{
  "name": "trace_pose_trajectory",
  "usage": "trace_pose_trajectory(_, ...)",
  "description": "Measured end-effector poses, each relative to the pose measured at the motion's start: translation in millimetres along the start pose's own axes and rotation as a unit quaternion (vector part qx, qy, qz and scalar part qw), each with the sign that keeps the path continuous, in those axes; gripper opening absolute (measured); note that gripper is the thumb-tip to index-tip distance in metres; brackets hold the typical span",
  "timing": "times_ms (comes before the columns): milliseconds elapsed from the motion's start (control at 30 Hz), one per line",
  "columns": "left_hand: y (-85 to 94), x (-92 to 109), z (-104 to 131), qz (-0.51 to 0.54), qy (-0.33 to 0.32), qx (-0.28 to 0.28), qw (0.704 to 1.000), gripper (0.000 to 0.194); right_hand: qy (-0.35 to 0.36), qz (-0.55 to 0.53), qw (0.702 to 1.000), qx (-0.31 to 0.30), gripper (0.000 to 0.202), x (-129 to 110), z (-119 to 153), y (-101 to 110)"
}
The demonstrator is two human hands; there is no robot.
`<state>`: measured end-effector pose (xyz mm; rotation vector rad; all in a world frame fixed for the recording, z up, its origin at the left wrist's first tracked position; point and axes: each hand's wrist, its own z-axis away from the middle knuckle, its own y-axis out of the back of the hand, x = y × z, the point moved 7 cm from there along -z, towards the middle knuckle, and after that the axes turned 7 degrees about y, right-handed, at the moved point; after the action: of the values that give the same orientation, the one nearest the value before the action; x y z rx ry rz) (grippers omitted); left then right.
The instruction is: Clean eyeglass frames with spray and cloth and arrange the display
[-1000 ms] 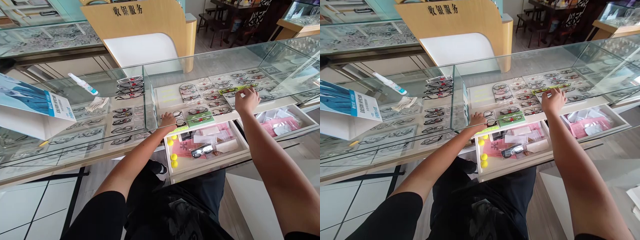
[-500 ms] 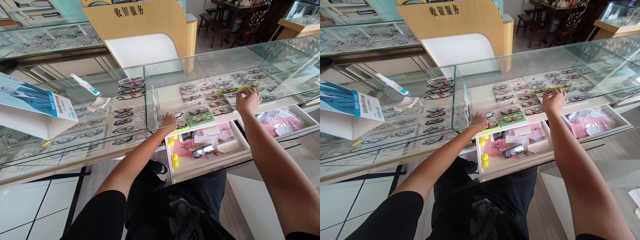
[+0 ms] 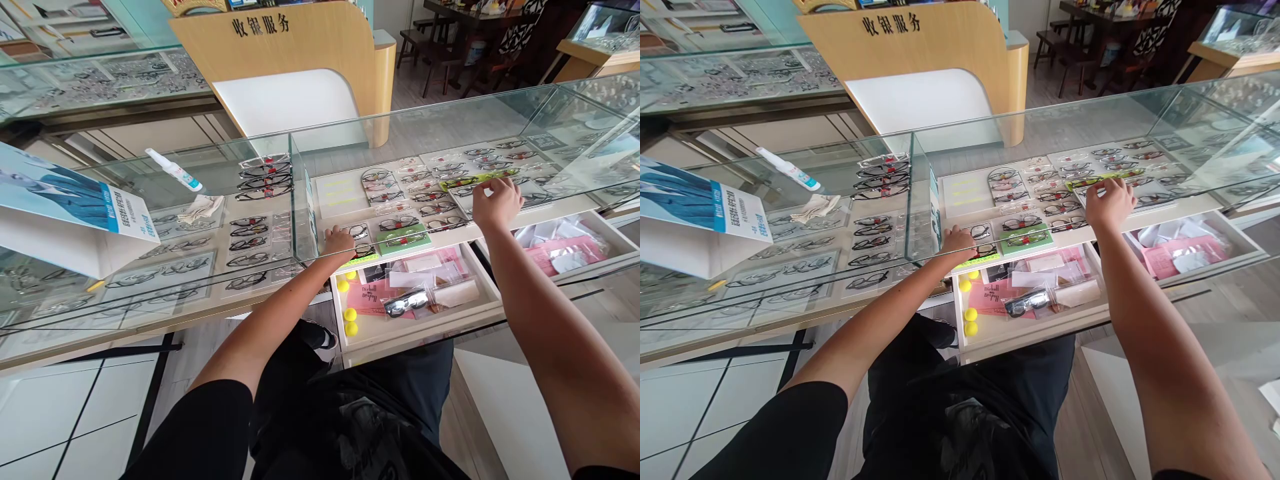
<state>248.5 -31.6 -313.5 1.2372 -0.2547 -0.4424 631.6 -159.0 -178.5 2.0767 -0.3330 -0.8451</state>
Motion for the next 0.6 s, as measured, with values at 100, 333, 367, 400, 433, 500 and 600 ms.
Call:
trace_pose_trajectory(100, -0.2, 0.2, -0.9, 0.002, -0.001, 0.003, 1.0, 0.032, 0.005, -0.004, 1.0, -0.001, 0.014, -0.7, 0.1, 0.5)
trace_pose_trajectory(333, -0.4, 0.2, -1.4, 0.003, -0.001, 0.005, 1.0, 0.031, 0.006, -0.012, 1.0, 0.001, 0.014, 0.6, -1.0, -0.4)
trace_pose_trajectory(367, -0.6, 0.1, -1.3, 0.004, -0.002, 0.005, 1.0, 0.031, 0.007, -0.014, 1.0, 0.001, 0.014, 1.0, -1.2, -0.9)
trace_pose_trajectory(400, -0.7, 0.1, -1.2, 0.004, -0.002, 0.005, 1.0, 0.03, 0.006, -0.013, 1.0, 0.002, 0.013, 1.4, -1.3, -1.2)
trace_pose_trajectory(433, -1.0, 0.2, -1.2, 0.004, -0.002, 0.005, 1.0, 0.03, 0.004, -0.011, 1.0, 0.004, 0.013, 1.9, -1.4, -1.2)
trace_pose_trajectory(500, -1.7, 0.8, -1.2, 0.003, -0.004, 0.004, 1.0, 0.031, 0.001, -0.008, 1.0, 0.004, 0.012, 2.6, -1.4, -1.6)
trace_pose_trajectory(600, -3.0, 2.1, -1.3, 0.0, -0.006, 0.003, 1.0, 0.035, 0.002, -0.011, 1.0, 0.001, 0.011, 2.6, -1.5, -2.3)
